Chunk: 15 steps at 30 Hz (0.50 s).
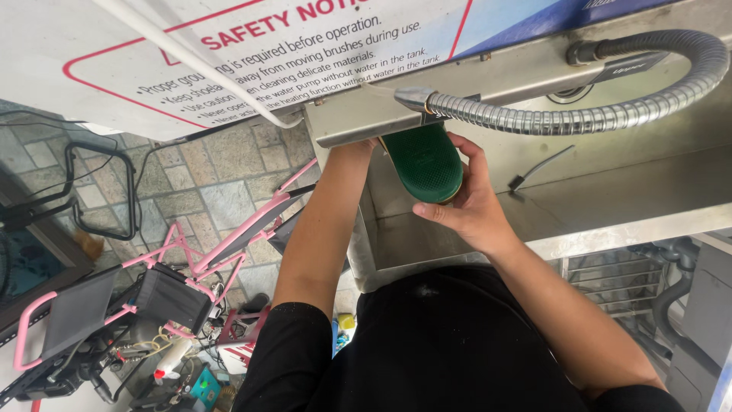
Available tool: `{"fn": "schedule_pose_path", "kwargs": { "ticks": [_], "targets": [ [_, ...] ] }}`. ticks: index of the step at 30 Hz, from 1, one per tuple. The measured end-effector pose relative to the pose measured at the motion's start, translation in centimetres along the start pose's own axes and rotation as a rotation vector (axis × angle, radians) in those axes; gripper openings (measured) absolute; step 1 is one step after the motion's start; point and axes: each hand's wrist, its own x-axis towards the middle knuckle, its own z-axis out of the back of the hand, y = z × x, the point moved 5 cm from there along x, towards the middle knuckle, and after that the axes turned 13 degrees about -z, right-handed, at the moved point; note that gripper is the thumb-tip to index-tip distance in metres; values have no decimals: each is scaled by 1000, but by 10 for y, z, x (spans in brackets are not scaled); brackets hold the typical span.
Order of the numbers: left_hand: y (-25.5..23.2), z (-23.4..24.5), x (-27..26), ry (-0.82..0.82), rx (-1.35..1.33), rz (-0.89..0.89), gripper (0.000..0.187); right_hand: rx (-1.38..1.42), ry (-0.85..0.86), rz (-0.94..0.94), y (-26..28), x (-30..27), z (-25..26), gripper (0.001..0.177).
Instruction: The person cleans a shoe using a brush and water at a sink, and then uses a blue tool to apply a substance to the sole of the shoe.
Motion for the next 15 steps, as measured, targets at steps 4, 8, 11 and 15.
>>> {"fn": "schedule_pose_path", "kwargs": {
  "ticks": [4,8,11,15],
  "targets": [
    [14,18,9,-19,-81,37,40,30,-7,-20,-13,-7,2,99],
    [29,20,12,33,-122,157,38,-1,-13,78,-19,-13,6,98],
    [27,12,9,75,-90,164,35,19,-9,87,-19,-14,10,98],
    [16,9,6,-141,73,147,40,7,-54,114,-9,-5,8,97]
  ]
}}
